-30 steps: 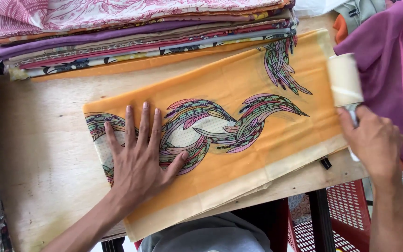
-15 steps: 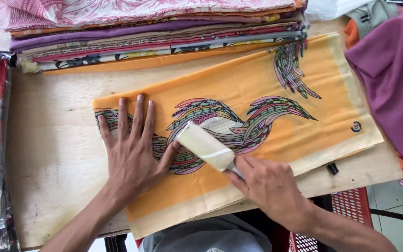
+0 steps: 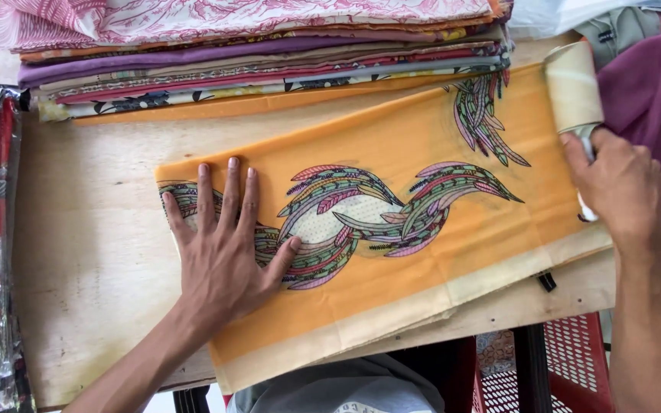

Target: Using a lint roller to remove debris from a piece of patterned yellow fabric on a work table.

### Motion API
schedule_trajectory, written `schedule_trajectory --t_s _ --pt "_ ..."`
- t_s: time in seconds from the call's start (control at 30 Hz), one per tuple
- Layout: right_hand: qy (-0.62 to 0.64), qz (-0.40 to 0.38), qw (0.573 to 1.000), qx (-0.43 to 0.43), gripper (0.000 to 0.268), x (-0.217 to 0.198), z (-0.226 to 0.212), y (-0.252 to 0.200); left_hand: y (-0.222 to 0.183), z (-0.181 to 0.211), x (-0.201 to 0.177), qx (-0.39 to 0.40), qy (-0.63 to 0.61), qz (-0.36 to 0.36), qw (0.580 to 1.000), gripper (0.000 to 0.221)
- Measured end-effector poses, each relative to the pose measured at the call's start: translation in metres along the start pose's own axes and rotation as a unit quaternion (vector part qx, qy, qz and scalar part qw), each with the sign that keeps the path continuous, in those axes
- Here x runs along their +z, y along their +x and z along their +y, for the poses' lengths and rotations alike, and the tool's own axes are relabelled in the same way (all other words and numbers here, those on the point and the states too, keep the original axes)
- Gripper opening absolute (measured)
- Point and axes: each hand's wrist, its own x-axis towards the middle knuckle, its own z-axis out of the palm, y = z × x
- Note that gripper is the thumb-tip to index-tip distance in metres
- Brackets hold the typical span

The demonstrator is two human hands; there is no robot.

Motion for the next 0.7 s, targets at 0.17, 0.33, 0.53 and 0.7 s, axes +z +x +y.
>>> schedule_trajectory --t_s 0.17,0.33,0.53,0.7 --pt "0.002 0.080 0.996 -0.034 0.055 0.004 0.024 0.014 -0.002 -0.002 0.000 -0.011 -0.009 -0.013 1.000 0.101" --pt "0.057 0.120 0.987 -0.090 0.053 -0.018 0.001 0.026 -0.023 -0.008 -0.016 -0.100 0.010 -0.030 0.995 0.094" --pt "0.045 0.185 0.970 -0.151 0.059 0.009 0.008 0.118 -0.061 -0.011 -0.036 -0.168 0.117 -0.023 0.979 0.082" --pt "0.021 0.364 0.930 -0.051 0.040 0.017 -0.035 0.112 -0.070 -0.010 -0.050 -0.269 -0.142 -0.136 0.943 0.087"
